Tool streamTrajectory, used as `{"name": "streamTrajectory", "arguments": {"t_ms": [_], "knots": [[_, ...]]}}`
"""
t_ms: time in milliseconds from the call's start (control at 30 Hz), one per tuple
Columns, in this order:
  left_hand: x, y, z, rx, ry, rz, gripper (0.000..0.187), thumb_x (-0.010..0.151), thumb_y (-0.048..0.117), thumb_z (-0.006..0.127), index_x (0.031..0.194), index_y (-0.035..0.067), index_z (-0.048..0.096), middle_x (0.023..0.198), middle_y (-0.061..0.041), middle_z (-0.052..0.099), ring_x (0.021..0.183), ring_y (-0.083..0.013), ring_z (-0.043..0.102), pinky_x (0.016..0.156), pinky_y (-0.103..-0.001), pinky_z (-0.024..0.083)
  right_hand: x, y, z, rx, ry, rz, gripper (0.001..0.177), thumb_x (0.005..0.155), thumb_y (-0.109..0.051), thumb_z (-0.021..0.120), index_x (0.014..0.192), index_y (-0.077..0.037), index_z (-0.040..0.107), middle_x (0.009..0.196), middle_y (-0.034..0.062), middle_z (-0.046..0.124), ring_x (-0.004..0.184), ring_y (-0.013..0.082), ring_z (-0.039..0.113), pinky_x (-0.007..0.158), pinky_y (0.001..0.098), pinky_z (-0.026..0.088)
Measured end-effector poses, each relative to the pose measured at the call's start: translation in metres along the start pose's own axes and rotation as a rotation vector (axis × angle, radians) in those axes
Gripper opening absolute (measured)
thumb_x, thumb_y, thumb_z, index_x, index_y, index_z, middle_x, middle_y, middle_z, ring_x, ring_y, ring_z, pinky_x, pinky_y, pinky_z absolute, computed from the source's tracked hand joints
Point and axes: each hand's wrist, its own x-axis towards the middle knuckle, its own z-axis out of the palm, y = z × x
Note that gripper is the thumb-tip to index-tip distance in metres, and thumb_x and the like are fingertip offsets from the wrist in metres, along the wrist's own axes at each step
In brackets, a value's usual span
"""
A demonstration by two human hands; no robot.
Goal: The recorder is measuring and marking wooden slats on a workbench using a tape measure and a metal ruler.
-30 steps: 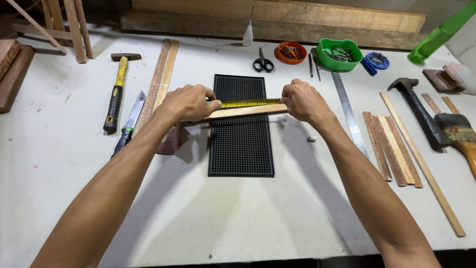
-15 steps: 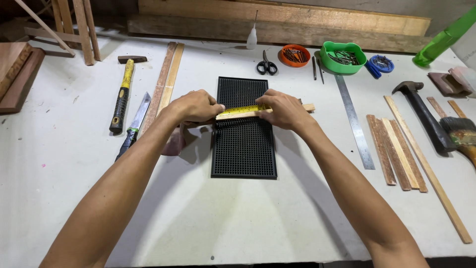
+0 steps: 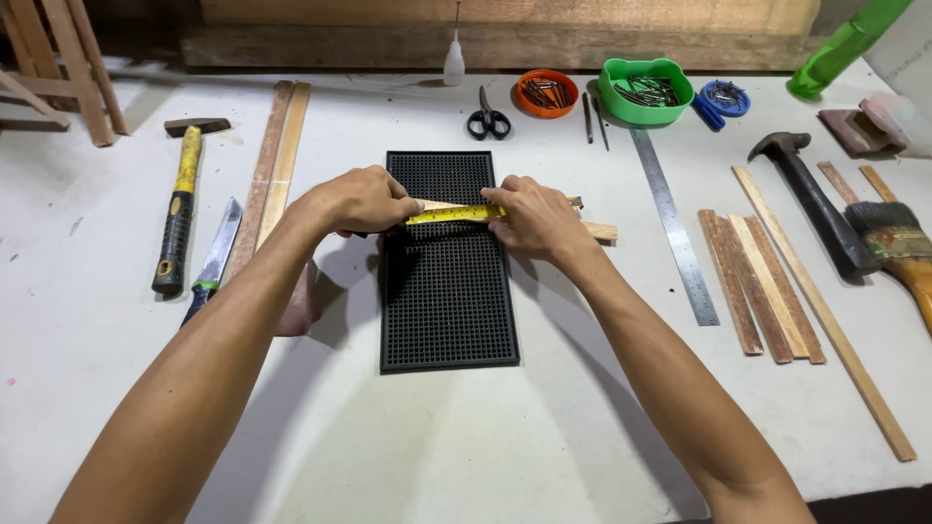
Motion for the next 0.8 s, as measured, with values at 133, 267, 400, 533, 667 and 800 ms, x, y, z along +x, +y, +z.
{"name": "streamTrajectory", "arguments": {"t_ms": [133, 267, 400, 533, 667, 800], "knots": [[-0.004, 0.006, -0.002, 0.025, -0.018, -0.027, 0.049, 0.094, 0.056, 0.058, 0.120, 0.020, 0.078, 0.085, -0.010, 0.076, 0.076, -0.0207, 0.072, 0.065, -0.042, 0.062, -0.001, -0.006, -0.007, 0.022, -0.086, 0.051, 0.030, 0.094, -0.022, 0.068, 0.123, -0.013, 0.071, 0.108, 0.0048, 0.068, 0.100, 0.0212, 0.064, 0.091, 0.0385, 0.055], [-0.012, 0.000, -0.003, -0.007, -0.002, -0.036, 0.049, 0.093, 0.056, 0.060, 0.124, 0.021, 0.075, 0.093, -0.012, 0.077, 0.079, -0.0222, 0.072, 0.068, -0.043, 0.063, 0.004, -0.001, -0.009, 0.011, -0.078, -0.044, 0.029, 0.091, -0.020, 0.070, 0.119, -0.014, 0.073, 0.108, 0.0028, 0.068, 0.104, 0.0211, 0.061, 0.096, 0.0382, 0.052], [-0.020, -0.014, -0.004, -0.028, 0.006, -0.021, 0.043, 0.092, 0.051, 0.063, 0.120, 0.023, 0.079, 0.092, -0.010, 0.078, 0.076, -0.0210, 0.072, 0.065, -0.040, 0.060, 0.005, -0.005, -0.003, 0.046, 0.005, -0.217, 0.029, 0.089, -0.015, 0.071, 0.118, -0.010, 0.073, 0.105, 0.0047, 0.066, 0.103, 0.0239, 0.061, 0.095, 0.0402, 0.051], [-0.023, -0.022, -0.002, -0.028, 0.002, -0.039, 0.040, 0.093, 0.049, 0.062, 0.119, 0.024, 0.079, 0.087, -0.011, 0.078, 0.070, -0.0203, 0.070, 0.061, -0.039, 0.058, 0.009, -0.013, 0.004, 0.074, -0.019, -0.190, 0.030, 0.089, -0.016, 0.071, 0.119, -0.012, 0.073, 0.103, 0.0037, 0.065, 0.102, 0.0221, 0.062, 0.095, 0.0380, 0.052], [-0.023, -0.023, -0.001, -0.036, -0.008, -0.042, 0.039, 0.095, 0.047, 0.061, 0.117, 0.021, 0.081, 0.082, -0.010, 0.077, 0.063, -0.0177, 0.065, 0.054, -0.037, 0.054, -0.001, -0.018, -0.002, 0.048, 0.042, -0.213, 0.030, 0.089, -0.017, 0.071, 0.118, -0.012, 0.073, 0.104, 0.0051, 0.065, 0.101, 0.0231, 0.061, 0.091, 0.0398, 0.052], [-0.030, 0.003, -0.013, -0.031, 0.016, -0.017, 0.037, 0.092, 0.048, 0.064, 0.118, 0.026, 0.079, 0.077, -0.007, 0.073, 0.059, -0.0173, 0.062, 0.051, -0.037, 0.051, -0.012, -0.011, -0.003, -0.042, 0.135, -0.164, 0.030, 0.091, -0.017, 0.071, 0.121, -0.012, 0.073, 0.103, 0.0051, 0.065, 0.098, 0.0231, 0.061, 0.089, 0.0388, 0.053]]}}
